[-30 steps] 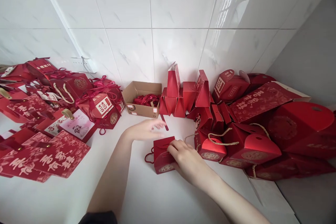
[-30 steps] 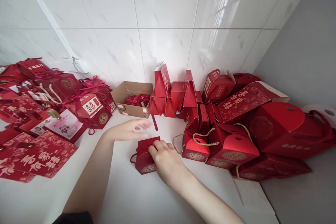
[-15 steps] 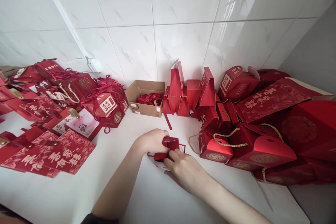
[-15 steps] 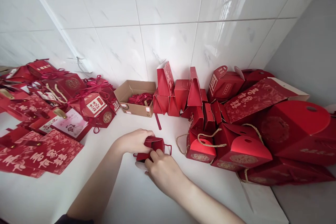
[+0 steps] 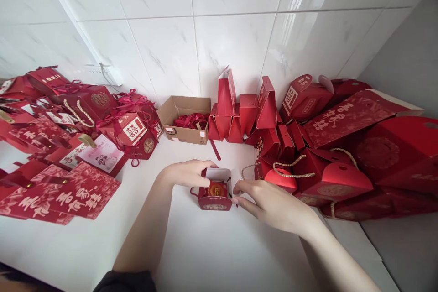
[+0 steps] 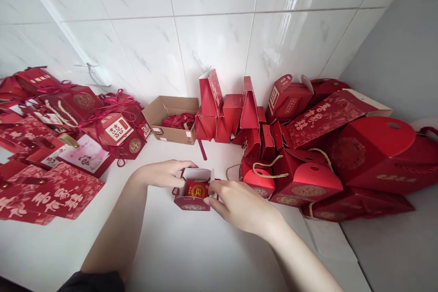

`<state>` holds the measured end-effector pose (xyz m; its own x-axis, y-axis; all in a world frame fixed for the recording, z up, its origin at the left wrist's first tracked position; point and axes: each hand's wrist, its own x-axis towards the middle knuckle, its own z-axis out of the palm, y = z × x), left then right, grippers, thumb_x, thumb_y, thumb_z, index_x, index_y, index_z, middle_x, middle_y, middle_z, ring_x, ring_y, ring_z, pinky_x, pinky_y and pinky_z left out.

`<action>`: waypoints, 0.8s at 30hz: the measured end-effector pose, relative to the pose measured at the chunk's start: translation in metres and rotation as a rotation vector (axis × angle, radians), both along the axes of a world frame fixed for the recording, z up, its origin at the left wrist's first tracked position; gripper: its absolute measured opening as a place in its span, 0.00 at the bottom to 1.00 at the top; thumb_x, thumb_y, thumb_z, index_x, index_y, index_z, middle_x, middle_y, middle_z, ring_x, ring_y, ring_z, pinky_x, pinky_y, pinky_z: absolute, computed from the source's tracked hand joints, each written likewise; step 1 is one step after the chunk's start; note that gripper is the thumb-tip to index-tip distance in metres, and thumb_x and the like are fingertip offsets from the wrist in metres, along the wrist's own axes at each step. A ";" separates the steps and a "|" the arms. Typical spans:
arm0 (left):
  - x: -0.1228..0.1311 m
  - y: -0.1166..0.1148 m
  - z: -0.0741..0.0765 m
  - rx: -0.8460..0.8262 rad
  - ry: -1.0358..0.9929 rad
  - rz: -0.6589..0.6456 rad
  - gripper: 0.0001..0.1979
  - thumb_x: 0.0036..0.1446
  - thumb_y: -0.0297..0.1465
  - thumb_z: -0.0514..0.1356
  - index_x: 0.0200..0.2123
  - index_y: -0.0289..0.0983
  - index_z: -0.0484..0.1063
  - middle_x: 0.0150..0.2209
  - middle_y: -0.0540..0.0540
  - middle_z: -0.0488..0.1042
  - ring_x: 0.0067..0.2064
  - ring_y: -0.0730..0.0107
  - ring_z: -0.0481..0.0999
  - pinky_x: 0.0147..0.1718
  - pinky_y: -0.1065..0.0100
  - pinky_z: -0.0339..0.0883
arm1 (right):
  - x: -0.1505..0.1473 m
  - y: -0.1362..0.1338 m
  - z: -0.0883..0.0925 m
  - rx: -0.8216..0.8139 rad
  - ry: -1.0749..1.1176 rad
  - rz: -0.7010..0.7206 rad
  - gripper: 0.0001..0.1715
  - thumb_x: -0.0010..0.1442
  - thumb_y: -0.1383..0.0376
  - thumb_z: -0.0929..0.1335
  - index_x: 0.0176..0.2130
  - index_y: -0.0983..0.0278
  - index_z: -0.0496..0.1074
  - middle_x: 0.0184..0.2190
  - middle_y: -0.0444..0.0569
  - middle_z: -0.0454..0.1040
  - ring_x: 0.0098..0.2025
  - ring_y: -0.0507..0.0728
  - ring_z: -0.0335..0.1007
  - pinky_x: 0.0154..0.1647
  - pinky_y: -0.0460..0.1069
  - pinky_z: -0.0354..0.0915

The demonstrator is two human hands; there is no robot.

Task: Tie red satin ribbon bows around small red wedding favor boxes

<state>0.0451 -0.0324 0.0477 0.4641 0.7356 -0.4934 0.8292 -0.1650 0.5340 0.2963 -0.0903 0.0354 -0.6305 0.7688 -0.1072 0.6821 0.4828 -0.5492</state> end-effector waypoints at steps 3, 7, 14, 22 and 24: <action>-0.004 0.000 0.001 0.041 -0.070 -0.005 0.27 0.48 0.32 0.57 0.55 0.43 0.69 0.47 0.46 0.77 0.43 0.61 0.77 0.35 0.70 0.67 | 0.003 0.001 -0.004 0.015 -0.014 -0.006 0.13 0.68 0.60 0.60 0.41 0.61 0.71 0.34 0.49 0.74 0.35 0.57 0.71 0.34 0.48 0.60; -0.005 0.003 -0.005 0.078 -0.151 -0.019 0.17 0.56 0.37 0.55 0.45 0.39 0.76 0.42 0.47 0.79 0.41 0.64 0.76 0.35 0.71 0.66 | -0.003 0.000 -0.006 0.095 0.037 0.032 0.11 0.68 0.60 0.61 0.45 0.60 0.71 0.41 0.48 0.71 0.39 0.56 0.71 0.38 0.49 0.63; 0.022 -0.002 -0.031 0.356 0.032 0.151 0.24 0.61 0.46 0.50 0.24 0.35 0.72 0.24 0.44 0.74 0.26 0.65 0.72 0.25 0.67 0.57 | -0.030 -0.002 -0.021 0.162 0.047 0.136 0.14 0.65 0.66 0.64 0.50 0.60 0.70 0.45 0.50 0.71 0.43 0.58 0.70 0.40 0.51 0.66; 0.021 0.005 -0.030 0.224 -0.107 -0.012 0.27 0.58 0.54 0.52 0.46 0.41 0.76 0.47 0.44 0.78 0.46 0.58 0.76 0.41 0.65 0.65 | -0.034 0.002 -0.035 0.100 0.012 0.168 0.05 0.64 0.64 0.66 0.41 0.63 0.69 0.42 0.50 0.74 0.43 0.60 0.72 0.39 0.51 0.67; 0.009 0.010 -0.027 0.103 -0.182 -0.090 0.25 0.58 0.52 0.55 0.49 0.44 0.75 0.49 0.47 0.77 0.48 0.61 0.76 0.44 0.68 0.65 | -0.032 0.003 -0.032 0.105 0.016 0.149 0.07 0.63 0.63 0.66 0.43 0.63 0.68 0.43 0.50 0.73 0.43 0.60 0.72 0.38 0.51 0.68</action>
<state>0.0538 -0.0229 0.0209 0.6046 0.7294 -0.3201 0.7003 -0.2953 0.6500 0.2644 -0.0875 0.0032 -0.7395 0.6728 -0.0203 0.5900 0.6334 -0.5006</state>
